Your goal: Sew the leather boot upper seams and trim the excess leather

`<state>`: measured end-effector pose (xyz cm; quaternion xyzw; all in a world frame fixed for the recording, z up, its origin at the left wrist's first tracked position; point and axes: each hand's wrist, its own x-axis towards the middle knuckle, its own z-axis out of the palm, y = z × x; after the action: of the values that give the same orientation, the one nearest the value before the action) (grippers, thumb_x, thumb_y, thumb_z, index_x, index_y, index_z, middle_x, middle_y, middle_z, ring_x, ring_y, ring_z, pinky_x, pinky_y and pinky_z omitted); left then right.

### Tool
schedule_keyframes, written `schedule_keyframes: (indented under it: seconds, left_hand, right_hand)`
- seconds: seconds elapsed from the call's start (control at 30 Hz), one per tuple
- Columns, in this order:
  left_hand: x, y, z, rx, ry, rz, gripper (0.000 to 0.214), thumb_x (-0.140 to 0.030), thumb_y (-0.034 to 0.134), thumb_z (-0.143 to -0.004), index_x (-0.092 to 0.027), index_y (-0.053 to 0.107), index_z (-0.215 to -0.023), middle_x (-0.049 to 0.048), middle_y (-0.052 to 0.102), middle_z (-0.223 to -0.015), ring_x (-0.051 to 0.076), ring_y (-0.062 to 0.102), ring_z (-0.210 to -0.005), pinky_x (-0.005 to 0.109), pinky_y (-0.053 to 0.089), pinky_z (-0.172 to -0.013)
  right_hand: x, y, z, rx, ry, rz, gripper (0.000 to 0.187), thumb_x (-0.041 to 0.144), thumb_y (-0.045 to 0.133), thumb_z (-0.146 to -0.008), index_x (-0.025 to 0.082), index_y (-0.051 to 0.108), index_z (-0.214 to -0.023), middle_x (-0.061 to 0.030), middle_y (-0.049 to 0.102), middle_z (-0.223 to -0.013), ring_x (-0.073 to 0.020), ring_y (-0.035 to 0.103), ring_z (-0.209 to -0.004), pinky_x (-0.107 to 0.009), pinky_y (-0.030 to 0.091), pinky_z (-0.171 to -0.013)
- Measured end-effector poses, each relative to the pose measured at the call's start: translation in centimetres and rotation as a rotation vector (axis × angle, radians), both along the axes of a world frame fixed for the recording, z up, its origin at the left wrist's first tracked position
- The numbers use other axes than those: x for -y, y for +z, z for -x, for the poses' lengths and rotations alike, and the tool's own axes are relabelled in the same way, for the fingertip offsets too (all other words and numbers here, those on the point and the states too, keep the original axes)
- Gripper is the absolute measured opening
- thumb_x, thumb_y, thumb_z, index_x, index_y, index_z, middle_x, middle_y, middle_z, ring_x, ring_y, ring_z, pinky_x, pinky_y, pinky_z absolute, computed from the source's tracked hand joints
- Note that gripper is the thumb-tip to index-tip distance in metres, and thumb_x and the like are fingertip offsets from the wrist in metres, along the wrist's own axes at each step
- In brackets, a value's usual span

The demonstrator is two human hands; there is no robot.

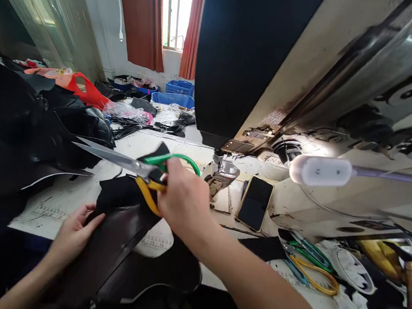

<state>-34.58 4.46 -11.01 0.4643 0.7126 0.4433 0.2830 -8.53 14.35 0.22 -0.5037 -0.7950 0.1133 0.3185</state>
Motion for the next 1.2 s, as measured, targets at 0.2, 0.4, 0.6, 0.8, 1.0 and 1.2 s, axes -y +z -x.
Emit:
schedule_keyframes:
  seconds: [0.2, 0.4, 0.6, 0.8, 1.0, 1.2]
  left_hand:
    - [0.9, -1.4, -1.5, -0.369, 0.095, -0.132, 0.051, -0.042, 0.068, -0.082, -0.015, 0.053, -0.122, 0.0232, 0.058, -0.126, 0.043, 0.049, -0.124, 0.06, 0.034, -0.105]
    - [4.1, -2.1, -1.0, -0.853, -0.558, -0.435, 0.03, -0.01, 0.054, -0.091, -0.021, 0.059, -0.118, 0.0111, 0.068, -0.119, 0.024, 0.062, -0.109, 0.036, 0.05, -0.094]
    - [2.5, -3.8, -3.6, -0.843, -0.457, -0.377, 0.026, -0.006, 0.046, -0.094, -0.014, 0.063, -0.111, 0.0138, 0.069, -0.115, 0.03, 0.06, -0.108, 0.046, 0.053, -0.093]
    - [1.8, -1.4, -2.7, -0.624, -0.64, -0.308, 0.022, -0.007, 0.044, -0.094, -0.016, 0.062, -0.105, 0.011, 0.066, -0.108, 0.022, 0.06, -0.104, 0.035, 0.054, -0.087]
    - [2.5, 0.9, -0.2, -0.519, -0.937, -0.135, 0.031, -0.005, 0.051, -0.084, -0.019, 0.062, -0.109, 0.0116, 0.061, -0.121, 0.026, 0.05, -0.124, 0.042, 0.044, -0.106]
    - [2.0, 0.7, 1.2, -0.439, -0.99, -0.09, 0.017, -0.015, 0.06, -0.088, -0.019, 0.067, -0.103, 0.0122, 0.065, -0.12, 0.026, 0.056, -0.122, 0.039, 0.044, -0.108]
  right_hand:
    - [-6.0, 1.3, 7.4, 0.341, 0.164, -0.275, 0.015, 0.011, 0.056, -0.084, 0.014, 0.05, -0.098, -0.0111, 0.062, -0.09, -0.0264, 0.057, -0.092, -0.032, 0.044, -0.077]
    - [-4.6, 1.8, 4.1, -0.074, 0.127, -0.379, 0.041, 0.056, 0.056, -0.09, 0.015, 0.049, -0.091, -0.0092, 0.052, -0.09, -0.0226, 0.05, -0.083, -0.036, 0.044, -0.075]
    - [7.2, -2.9, -1.2, -0.518, 0.683, 0.624, 0.07, 0.088, 0.042, -0.078, 0.02, 0.055, -0.087, -0.0017, 0.052, -0.074, -0.0141, 0.046, -0.063, -0.028, 0.04, -0.06]
    - [14.6, -15.3, -4.2, -0.528, 0.569, 1.583, 0.087, 0.09, 0.016, -0.08, 0.014, 0.056, -0.07, -0.0021, 0.049, -0.063, -0.007, 0.04, -0.048, -0.021, 0.029, -0.047]
    - [13.7, -18.5, -5.0, -0.487, 0.595, 1.95, 0.094, 0.098, 0.015, -0.069, 0.014, 0.056, -0.06, 0.0009, 0.041, -0.04, -0.0091, 0.04, -0.032, -0.02, 0.026, -0.034]
    - [13.6, -18.8, -3.9, -0.437, 0.667, 1.91, 0.092, 0.095, 0.02, -0.073, 0.012, 0.058, -0.059, 0.0002, 0.044, -0.04, -0.0077, 0.039, -0.032, -0.019, 0.025, -0.032]
